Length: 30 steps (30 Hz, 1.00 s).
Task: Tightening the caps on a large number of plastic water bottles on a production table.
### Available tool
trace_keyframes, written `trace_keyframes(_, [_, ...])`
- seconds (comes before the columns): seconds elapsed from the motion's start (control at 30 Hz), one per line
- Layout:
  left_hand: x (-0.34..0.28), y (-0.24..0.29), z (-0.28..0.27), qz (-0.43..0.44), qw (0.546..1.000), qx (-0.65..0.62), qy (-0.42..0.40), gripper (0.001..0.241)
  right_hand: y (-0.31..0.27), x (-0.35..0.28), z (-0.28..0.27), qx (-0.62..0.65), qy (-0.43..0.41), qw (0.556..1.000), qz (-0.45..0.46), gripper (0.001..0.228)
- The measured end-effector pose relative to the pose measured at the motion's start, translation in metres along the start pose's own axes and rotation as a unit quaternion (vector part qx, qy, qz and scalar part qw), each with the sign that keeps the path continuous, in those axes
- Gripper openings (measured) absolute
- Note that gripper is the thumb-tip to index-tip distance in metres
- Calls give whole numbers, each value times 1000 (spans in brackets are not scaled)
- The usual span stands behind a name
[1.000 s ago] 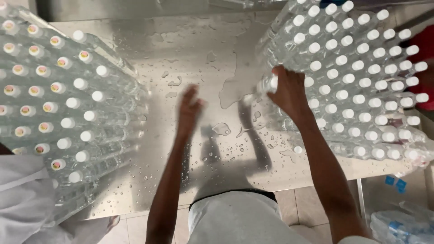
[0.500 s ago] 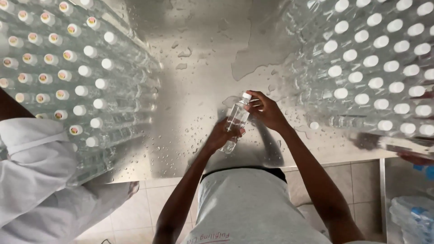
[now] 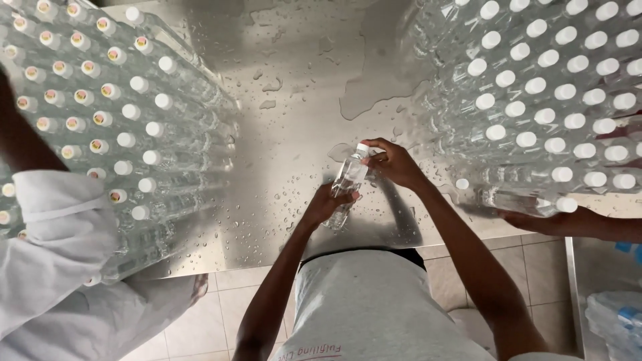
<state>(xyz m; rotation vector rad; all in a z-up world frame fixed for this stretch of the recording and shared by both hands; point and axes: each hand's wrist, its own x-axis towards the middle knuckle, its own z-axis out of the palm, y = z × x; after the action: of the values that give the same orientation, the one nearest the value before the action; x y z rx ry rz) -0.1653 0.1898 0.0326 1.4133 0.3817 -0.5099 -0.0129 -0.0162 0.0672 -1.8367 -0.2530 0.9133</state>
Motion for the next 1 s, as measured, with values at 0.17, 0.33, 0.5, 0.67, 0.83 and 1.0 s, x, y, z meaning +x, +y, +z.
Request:
trace_keyframes(0.17, [-5,13,-9,56,997,-3,-57,64,-18,2,-24,-73,-35,989,-122,47])
trace_keyframes(0.33, [-14,44,-24,89,989,10,-118,83,-77,-29,-36,-189,-92,969,-131,35])
trace_keyframes(0.5, [-21,58,-28,96,985,78,-118,83,-44,-22,-35,-375,-60,920,-95,44])
trace_keyframes(0.67, [-31,74,-32,81,961,252,-78,87,-66,-50,-34,-372,-45,927,-30,60])
trace_keyframes(0.83, [-27,20,-57,56,980,67,-180,100,-53,-65,-40,-529,-15,655,-540,57])
trace_keyframes(1.0, [-34,16,-37,25,941,-54,-333,87,-12,-55,-33,-495,-31,539,-681,54])
